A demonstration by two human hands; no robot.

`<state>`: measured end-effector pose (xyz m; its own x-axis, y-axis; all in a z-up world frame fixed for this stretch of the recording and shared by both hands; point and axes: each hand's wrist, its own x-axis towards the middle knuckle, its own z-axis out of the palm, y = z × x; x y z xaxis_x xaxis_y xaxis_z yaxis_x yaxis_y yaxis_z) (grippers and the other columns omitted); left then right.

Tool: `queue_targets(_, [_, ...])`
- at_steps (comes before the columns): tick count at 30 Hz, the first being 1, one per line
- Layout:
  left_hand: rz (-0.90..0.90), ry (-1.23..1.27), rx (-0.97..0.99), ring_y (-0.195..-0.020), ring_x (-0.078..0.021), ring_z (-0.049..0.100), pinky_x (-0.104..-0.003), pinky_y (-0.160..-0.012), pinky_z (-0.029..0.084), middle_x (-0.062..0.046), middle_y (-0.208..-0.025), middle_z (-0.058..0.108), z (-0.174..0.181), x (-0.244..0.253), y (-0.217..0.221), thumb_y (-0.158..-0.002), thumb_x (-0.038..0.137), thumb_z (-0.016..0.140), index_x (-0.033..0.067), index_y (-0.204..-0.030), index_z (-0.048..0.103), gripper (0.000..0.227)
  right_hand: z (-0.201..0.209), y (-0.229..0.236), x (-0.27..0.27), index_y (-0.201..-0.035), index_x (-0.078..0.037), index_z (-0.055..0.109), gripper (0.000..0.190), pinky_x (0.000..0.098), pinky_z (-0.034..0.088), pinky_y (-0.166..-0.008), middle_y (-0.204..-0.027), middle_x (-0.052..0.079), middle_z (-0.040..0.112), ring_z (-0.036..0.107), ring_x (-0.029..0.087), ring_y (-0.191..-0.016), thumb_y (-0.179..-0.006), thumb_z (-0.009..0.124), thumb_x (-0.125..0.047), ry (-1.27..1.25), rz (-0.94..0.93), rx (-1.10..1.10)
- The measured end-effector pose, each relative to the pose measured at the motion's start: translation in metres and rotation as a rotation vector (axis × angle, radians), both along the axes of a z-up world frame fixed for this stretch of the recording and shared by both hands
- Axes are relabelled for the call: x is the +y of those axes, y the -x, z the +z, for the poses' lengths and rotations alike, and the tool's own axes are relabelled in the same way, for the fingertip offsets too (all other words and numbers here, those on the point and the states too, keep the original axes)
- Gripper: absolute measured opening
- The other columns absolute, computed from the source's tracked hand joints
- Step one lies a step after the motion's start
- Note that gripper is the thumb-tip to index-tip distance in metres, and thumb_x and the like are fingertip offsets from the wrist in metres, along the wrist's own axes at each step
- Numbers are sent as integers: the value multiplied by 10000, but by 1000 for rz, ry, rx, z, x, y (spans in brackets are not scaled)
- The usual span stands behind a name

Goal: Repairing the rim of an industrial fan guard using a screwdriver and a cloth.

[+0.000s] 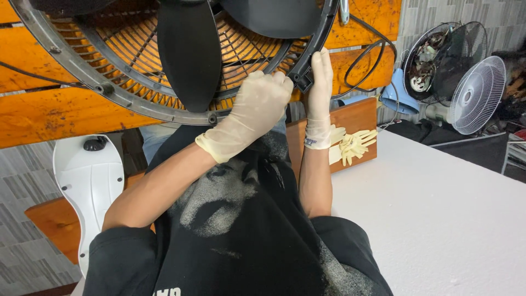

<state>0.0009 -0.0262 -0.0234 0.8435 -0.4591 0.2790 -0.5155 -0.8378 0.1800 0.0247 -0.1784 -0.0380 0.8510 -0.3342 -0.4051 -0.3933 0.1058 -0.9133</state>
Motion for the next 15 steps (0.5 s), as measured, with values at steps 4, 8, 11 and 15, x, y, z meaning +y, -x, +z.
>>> queue_targets(4, [-30,-20,-32,-566,-177,623,-329,-610,463,33,-701,603,4,-2,-3,-759,85,679,224,-740,649,144,14,-3,6,-1363,-100,596,423,311,483,-1054,-1300,41,615,579,148,-1203,-1068,527,-394,-52,217,-252])
queue_targets(8, [-19,-102,97,-533,-191,641,-336,-540,468,53,-700,631,10,-4,-9,-686,148,760,263,-743,684,150,23,-3,9,-1217,-125,616,327,273,473,-914,-1091,6,607,568,112,-1016,-1066,500,-391,-33,257,-275])
queue_targets(11, [-5,-107,232,-572,-243,697,-372,-541,509,45,-725,677,19,-2,-15,-677,212,762,263,-794,732,131,11,-5,2,-1192,-124,615,316,265,473,-886,-1062,0,604,555,102,-983,-1069,484,-384,1,272,-286])
queue_targets(15, [-53,-119,116,-578,-204,659,-357,-596,491,43,-750,650,0,-1,-9,-633,282,793,251,-812,711,200,12,-4,4,-1187,-122,611,302,268,465,-910,-1072,-2,597,551,106,-995,-1080,474,-369,-8,284,-315])
